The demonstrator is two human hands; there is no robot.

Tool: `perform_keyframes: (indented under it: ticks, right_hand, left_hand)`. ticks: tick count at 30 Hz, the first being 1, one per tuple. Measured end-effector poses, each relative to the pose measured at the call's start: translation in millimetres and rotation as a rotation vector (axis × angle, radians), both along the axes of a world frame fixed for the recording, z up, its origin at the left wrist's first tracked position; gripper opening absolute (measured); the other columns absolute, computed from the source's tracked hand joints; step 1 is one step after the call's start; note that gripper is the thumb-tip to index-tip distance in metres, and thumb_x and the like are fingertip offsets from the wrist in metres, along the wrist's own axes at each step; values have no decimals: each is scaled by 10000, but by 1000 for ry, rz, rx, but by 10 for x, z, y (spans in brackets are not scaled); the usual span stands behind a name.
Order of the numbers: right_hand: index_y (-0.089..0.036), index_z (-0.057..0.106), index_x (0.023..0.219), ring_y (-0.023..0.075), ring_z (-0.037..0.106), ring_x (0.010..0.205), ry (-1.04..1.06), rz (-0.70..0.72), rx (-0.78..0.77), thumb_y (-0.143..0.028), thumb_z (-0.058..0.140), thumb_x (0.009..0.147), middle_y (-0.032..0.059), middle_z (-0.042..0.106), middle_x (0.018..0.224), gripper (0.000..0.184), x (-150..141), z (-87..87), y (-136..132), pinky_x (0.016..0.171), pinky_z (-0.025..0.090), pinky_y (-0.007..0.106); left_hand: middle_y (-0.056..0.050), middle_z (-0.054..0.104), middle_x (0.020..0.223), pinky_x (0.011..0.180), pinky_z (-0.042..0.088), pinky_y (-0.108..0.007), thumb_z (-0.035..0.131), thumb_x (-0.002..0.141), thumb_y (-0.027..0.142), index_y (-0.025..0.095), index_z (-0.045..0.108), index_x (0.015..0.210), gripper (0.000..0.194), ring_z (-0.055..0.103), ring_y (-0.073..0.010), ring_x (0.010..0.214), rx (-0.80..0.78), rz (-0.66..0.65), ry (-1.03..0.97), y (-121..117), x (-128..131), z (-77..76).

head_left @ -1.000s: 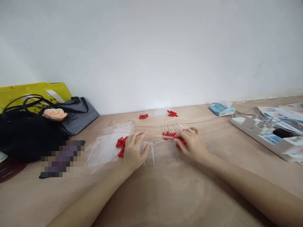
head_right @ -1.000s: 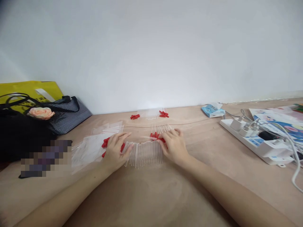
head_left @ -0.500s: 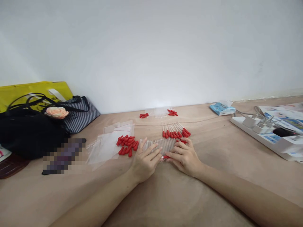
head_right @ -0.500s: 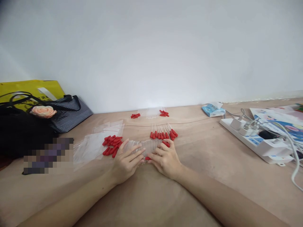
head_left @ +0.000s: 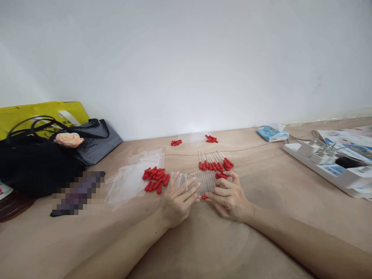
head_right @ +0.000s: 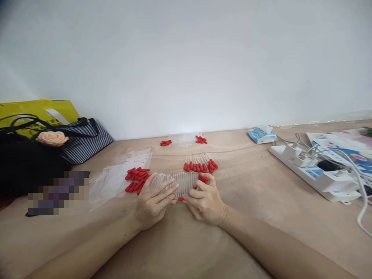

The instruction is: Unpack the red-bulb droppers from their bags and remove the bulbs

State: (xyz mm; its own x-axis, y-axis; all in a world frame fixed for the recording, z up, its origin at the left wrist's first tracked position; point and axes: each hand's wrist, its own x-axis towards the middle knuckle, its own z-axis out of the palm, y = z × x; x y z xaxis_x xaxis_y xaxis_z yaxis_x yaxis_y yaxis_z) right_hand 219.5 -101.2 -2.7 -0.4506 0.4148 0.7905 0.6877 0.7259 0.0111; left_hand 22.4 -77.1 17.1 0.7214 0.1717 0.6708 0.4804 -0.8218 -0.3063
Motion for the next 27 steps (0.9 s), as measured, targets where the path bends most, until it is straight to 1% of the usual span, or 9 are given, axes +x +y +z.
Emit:
perform_keyframes:
  ticks: [5, 8, 10, 13, 16, 20, 22, 24, 27]
  right_hand:
    - [-253, 657, 783, 127, 512, 713, 49, -95, -96, -238, 487, 809, -30, 591, 597, 172, 162, 13, 0, 897, 226, 407]
    - [-280, 665, 830, 127, 519, 729, 80, -164, -168, -299, 499, 822, -13, 621, 711, 167, 226, 47, 40, 876, 236, 390]
    - [-294, 666, 861, 130, 521, 739, 107, -196, -193, -330, 498, 826, -1, 621, 760, 175, 247, 64, 83, 847, 251, 369]
    - [-279, 665, 883, 143, 525, 750, 162, -297, -242, -352, 494, 824, 17, 617, 772, 195, 309, 68, 158, 810, 265, 345]
    - [-242, 651, 864, 171, 537, 783, 212, -416, -316, -405, 506, 800, 29, 637, 810, 227, 432, 63, 226, 813, 262, 350]
    - [-224, 618, 778, 188, 549, 745, 239, -576, -435, -460, 511, 763, 13, 651, 761, 260, 576, 68, 289, 799, 266, 357]
    - [-230, 612, 720, 185, 549, 716, 218, -624, -493, -475, 501, 756, 3, 653, 722, 271, 608, 72, 309, 795, 268, 358]
    - [-237, 612, 677, 185, 549, 700, 196, -643, -539, -490, 490, 750, 1, 654, 701, 290, 619, 72, 326, 785, 273, 355]
    - [-242, 620, 666, 186, 556, 698, 204, -649, -582, -504, 477, 741, 2, 653, 677, 308, 623, 66, 351, 756, 291, 339]
  left_hand:
    - [14, 682, 938, 979, 262, -461, 496, 808, 147, 210, 625, 772, 148, 583, -179, 963, -48, 86, -49, 67, -175, 37]
    - [-19, 680, 850, 826, 391, -385, 475, 821, 192, 201, 622, 763, 158, 585, -181, 840, -129, 175, -131, 106, -246, 43]
    - [-45, 644, 792, 728, 423, -333, 433, 840, 232, 186, 613, 759, 202, 555, -171, 758, -213, 224, -210, 129, -245, 56]
    - [-51, 579, 754, 699, 439, -299, 374, 852, 259, 174, 595, 770, 250, 533, -163, 750, -417, 292, -328, 187, -230, 109]
    - [-39, 593, 772, 696, 457, -291, 382, 829, 265, 172, 591, 807, 230, 557, -161, 769, -696, 349, -412, 281, -245, 202]
    - [-41, 642, 828, 660, 478, -271, 440, 780, 269, 162, 589, 834, 191, 595, -145, 733, -1109, 319, -452, 413, -225, 323]
    - [-37, 646, 771, 600, 480, -249, 467, 752, 248, 151, 579, 804, 158, 600, -131, 653, -1257, 307, -422, 460, -166, 349]
    - [-12, 633, 654, 512, 457, -226, 480, 724, 215, 147, 565, 849, 166, 586, -124, 552, -1306, 346, -334, 486, -80, 351]
    - [17, 614, 562, 431, 394, -204, 496, 677, 159, 149, 533, 978, 304, 568, -128, 484, -1166, 453, -132, 494, 68, 341]
